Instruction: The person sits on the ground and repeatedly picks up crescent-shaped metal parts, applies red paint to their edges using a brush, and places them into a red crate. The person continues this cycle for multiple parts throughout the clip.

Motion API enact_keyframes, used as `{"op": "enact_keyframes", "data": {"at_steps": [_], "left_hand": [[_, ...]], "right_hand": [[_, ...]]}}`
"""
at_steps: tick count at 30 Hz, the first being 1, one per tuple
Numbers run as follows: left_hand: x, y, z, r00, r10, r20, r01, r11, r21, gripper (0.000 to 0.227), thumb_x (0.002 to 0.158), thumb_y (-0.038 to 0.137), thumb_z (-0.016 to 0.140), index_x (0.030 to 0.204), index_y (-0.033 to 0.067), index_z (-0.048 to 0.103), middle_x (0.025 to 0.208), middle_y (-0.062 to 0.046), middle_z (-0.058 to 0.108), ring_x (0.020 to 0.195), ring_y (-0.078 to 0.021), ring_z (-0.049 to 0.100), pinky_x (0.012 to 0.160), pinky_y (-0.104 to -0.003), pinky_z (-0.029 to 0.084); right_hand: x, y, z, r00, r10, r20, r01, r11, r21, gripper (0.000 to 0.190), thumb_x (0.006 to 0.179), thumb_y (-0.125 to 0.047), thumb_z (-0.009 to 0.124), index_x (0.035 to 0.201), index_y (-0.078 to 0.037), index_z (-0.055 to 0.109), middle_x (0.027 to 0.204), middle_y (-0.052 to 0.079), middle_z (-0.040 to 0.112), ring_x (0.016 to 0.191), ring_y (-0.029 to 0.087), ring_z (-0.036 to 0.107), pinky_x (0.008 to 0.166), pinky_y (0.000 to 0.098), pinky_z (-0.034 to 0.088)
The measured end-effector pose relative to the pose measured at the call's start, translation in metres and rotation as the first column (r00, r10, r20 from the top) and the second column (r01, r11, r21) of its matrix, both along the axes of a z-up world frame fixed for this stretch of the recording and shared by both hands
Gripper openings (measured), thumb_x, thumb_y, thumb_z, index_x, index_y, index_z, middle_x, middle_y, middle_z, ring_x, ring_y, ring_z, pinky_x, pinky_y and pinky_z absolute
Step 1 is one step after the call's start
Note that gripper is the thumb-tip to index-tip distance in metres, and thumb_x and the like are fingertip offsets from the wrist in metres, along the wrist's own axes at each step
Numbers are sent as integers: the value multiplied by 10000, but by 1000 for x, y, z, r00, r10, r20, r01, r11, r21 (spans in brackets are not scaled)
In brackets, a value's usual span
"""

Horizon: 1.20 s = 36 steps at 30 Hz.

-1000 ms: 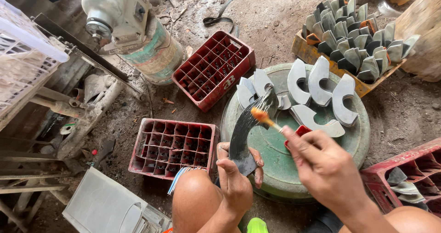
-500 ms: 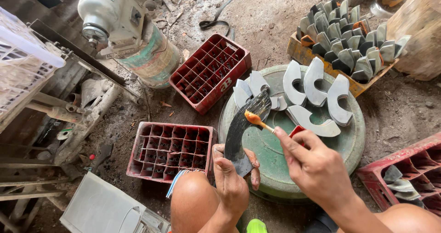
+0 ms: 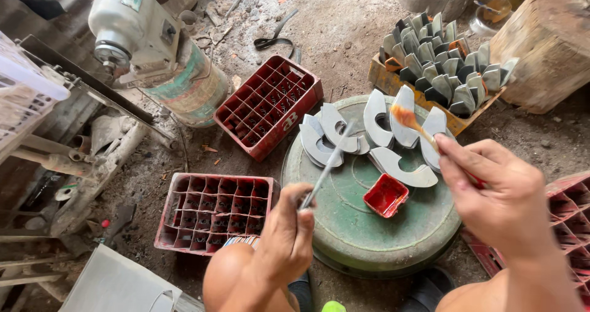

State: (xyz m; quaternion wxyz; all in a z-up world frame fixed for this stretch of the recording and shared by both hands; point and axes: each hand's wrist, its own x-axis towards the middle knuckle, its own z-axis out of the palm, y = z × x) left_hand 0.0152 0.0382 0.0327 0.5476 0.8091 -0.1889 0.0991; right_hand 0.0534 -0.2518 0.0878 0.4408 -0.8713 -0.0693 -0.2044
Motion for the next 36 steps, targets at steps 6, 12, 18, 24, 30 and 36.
{"op": "enact_keyframes", "data": {"at_steps": [6,12,18,24,30,36], "left_hand": [[25,1,29,977,-113,183,-8,832,555,470,967,227,677,1297,-33,467,1187,-226,492,1085,-388,504,998,-501,437],[26,-7,20,979,-107,174,6,867,498,481,884,149,744,1268,-24,511,1176,-217,495,1090,-396,507,985,-479,451],[31,-12,11,981,-71,181,-15,900,435,480,897,107,746,1286,-34,501,1196,-222,479,1106,-397,510,994,-463,463],[30,-9,10,986,-73,151,5,913,409,448,927,103,731,1293,-34,513,1205,-228,477,1107,-388,517,982,-455,470],[29,-11,9,990,-53,134,-6,913,407,466,910,92,722,1296,-50,503,1216,-235,467,1128,-409,518,988,-460,477],[27,-9,6,993,-67,92,29,930,366,484,906,86,739,1311,-37,504,1225,-247,458,1113,-410,524,943,-448,504]], "right_hand": [[2,-19,0,954,252,-160,-258,966,-18,335,833,-20,744,1152,-116,781,795,0,697,617,72,601,520,238,470],[3,-2,-6,979,132,-157,-181,915,-360,341,824,-109,756,1153,-198,780,859,50,705,596,189,643,557,329,511],[0,8,-10,874,309,-376,-422,867,-267,443,769,-139,775,1198,-250,780,829,15,732,570,189,686,528,328,547],[4,-1,-12,888,229,-398,-330,921,-207,342,820,-126,767,1156,-188,782,752,51,675,580,196,584,490,337,494],[-2,0,-2,964,127,-235,-177,962,-208,397,872,-90,734,1261,-166,743,804,29,657,622,146,560,519,300,468],[4,5,-4,916,218,-337,-324,898,-299,394,768,-159,800,1157,-221,808,800,54,711,546,183,644,512,318,512]]}}
